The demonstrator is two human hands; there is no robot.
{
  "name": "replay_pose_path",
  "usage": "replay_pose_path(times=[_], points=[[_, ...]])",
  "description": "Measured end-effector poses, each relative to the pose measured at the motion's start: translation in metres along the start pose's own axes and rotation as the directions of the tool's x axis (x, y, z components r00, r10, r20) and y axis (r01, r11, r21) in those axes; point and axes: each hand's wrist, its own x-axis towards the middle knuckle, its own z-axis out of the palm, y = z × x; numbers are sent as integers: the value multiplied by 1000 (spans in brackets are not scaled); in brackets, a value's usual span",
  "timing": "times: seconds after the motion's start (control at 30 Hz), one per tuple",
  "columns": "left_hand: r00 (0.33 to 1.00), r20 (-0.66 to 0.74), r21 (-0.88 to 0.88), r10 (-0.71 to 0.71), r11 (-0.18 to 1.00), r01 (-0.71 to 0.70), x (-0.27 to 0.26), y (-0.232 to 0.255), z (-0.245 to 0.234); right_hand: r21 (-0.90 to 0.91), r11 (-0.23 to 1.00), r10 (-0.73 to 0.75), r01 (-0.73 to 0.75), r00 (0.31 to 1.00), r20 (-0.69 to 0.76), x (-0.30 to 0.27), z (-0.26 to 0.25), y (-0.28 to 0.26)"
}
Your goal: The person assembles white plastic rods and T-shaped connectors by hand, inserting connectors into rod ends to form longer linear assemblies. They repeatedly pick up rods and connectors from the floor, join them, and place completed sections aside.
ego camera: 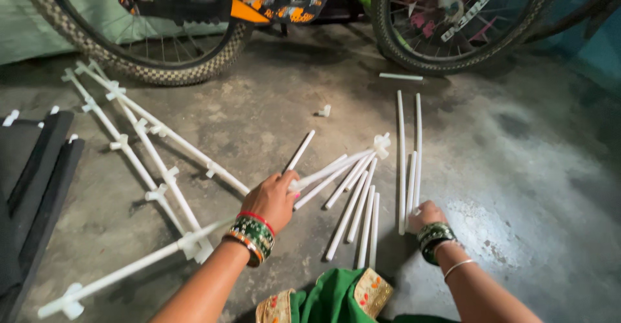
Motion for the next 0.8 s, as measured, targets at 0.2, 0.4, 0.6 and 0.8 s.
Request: replay_pose_path(times=[0.2,0.4,0.6,0.8], points=[[1000,-13,3,23,1000,-23,2,-2,1,-1,967,246,-253,940,238,-5,-16,-22],[1000,-7,-6,-15,1000,15,2,-5,2,105,953,296,-283,944,-142,-19,-37,-23],[999,14,-25,-44,999,44,2,-2,-2,146,954,294,-262,908,-297,-34,-69,-29],[999,-49,-31,-23,999,22,2,-9,-1,-56,998,-14,-8,925,-380,12,-107,-47]])
